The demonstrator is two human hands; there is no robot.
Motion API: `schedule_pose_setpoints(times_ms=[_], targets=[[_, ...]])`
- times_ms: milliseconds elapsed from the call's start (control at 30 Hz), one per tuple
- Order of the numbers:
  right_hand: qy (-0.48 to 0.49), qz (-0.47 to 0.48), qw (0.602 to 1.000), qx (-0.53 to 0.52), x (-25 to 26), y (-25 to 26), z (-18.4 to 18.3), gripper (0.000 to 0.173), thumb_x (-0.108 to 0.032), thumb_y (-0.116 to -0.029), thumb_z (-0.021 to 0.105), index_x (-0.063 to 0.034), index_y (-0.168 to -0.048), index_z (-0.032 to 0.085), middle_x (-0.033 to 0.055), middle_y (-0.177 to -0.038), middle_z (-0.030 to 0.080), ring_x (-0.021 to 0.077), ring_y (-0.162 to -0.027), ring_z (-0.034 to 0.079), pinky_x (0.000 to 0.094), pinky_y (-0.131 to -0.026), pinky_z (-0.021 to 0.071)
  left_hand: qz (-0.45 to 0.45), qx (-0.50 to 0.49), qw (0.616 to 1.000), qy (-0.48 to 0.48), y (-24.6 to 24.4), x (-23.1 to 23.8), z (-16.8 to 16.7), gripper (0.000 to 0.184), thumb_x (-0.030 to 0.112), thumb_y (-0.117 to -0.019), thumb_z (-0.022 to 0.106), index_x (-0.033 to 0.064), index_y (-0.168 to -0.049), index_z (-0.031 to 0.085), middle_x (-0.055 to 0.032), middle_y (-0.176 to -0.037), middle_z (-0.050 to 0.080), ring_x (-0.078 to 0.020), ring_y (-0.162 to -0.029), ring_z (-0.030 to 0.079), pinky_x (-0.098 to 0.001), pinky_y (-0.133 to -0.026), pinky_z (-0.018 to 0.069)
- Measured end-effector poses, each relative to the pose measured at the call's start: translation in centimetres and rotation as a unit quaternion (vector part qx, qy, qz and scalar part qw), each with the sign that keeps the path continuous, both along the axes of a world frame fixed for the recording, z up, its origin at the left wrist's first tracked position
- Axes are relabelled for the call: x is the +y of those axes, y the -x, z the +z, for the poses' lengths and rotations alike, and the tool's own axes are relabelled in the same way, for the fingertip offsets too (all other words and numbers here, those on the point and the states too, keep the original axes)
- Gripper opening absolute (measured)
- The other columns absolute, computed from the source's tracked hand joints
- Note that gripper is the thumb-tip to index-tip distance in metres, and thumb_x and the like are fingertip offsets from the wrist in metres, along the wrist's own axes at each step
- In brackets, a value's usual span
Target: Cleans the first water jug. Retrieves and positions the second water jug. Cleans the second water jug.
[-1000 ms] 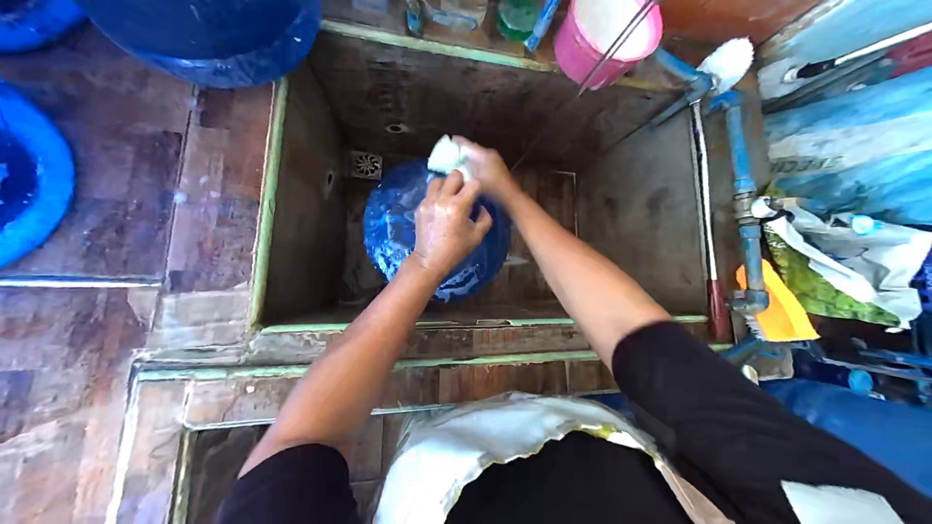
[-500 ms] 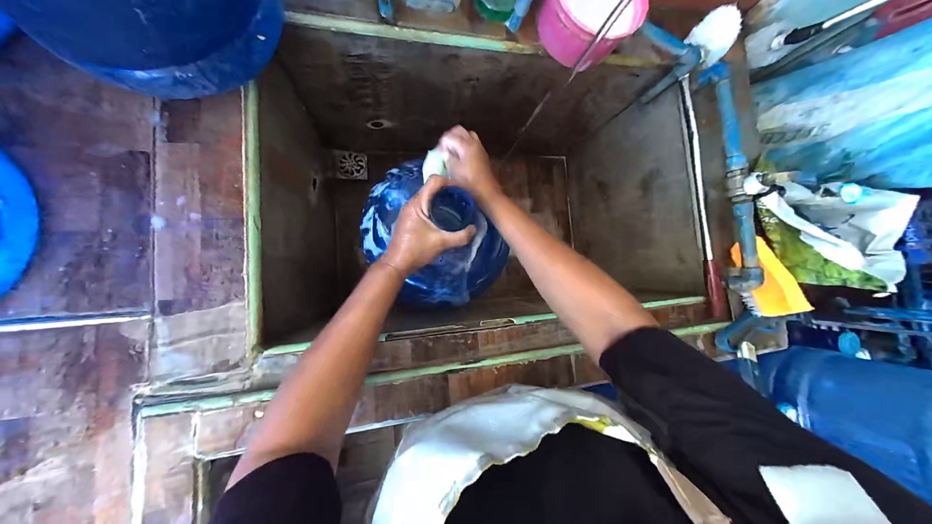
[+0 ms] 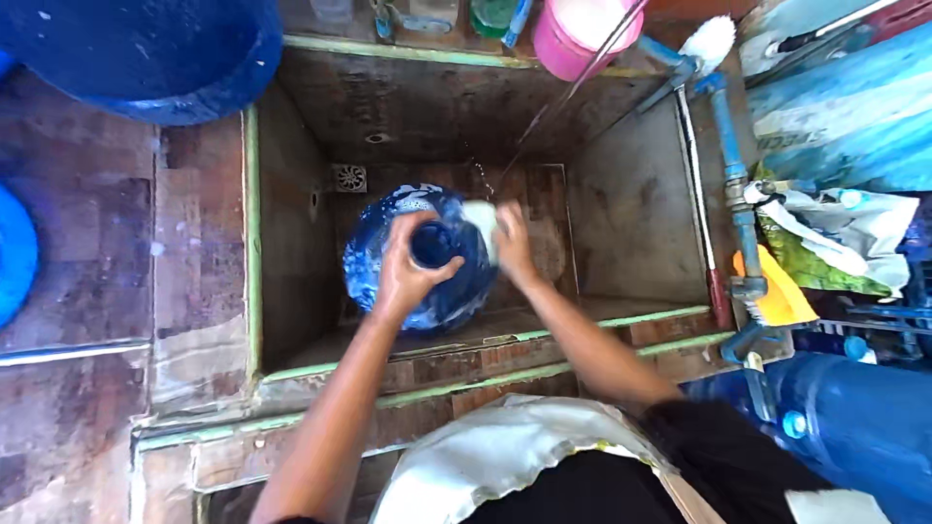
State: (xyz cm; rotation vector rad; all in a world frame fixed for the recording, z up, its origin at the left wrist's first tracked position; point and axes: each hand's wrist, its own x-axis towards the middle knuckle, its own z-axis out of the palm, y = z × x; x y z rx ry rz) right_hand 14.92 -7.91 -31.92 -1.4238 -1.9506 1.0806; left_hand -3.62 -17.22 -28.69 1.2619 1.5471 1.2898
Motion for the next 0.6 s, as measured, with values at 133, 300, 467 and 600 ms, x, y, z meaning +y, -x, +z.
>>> schedule_pose_setpoints(times_ms=[133,300,467,600], targets=[[0.005,-0.02,0.998,0.061,-5.7,0.4,0.0,0.013,0.014,-0.0844,0.056,0.0171,-0.094,0.063,0.0313,-0.112,0.059,0.0356,-0.105,0.06,0.045,-0.09,0.0528,0.203,-0.004,0.978,-0.052,-1.5,-0.6,-1.6,0.071,0.023,-0.0764,0.086,-0.0041,-0.132,0.05,-0.0142,-0.124,0.062,-0.0114,-0.116,0.061,-0.0292,-0.103,0.0492],[0.001,0.118,0.992,0.036,8.0,8.4,1.2,0.018,0.003,-0.0963,0.055,0.0102,-0.103,0.07,0.0263,-0.119,0.064,0.0319,-0.112,0.062,0.0432,-0.1,0.0488,-0.08,0.01,0.997,0.009,1.5,0.5,0.0,0.068,0.017,-0.0697,0.088,-0.0015,-0.127,0.056,-0.0119,-0.12,0.066,-0.012,-0.112,0.063,-0.0316,-0.1,0.0511],[-0.158,0.138,0.977,0.043,-0.1,3.1,0.9,0.019,0.003,-0.0891,0.062,0.0062,-0.103,0.074,0.0269,-0.122,0.064,0.0429,-0.12,0.057,0.0557,-0.105,0.0469,0.046,0.049,0.998,0.0,-0.6,-1.1,-0.3,0.071,0.019,-0.0685,0.091,-0.0044,-0.127,0.059,-0.0227,-0.135,0.056,-0.0311,-0.128,0.055,-0.0476,-0.108,0.0467],[-0.138,0.143,0.978,0.065,-0.1,3.0,0.9,0.011,0.004,-0.0889,0.064,0.0099,-0.092,0.073,0.028,-0.112,0.067,0.043,-0.112,0.062,0.0525,-0.1,0.0496,0.208,0.031,0.976,-0.056,-4.7,0.0,-1.8,0.066,0.021,-0.0703,0.089,-0.0071,-0.12,0.057,-0.0221,-0.117,0.062,-0.027,-0.114,0.06,-0.0395,-0.101,0.0487]])
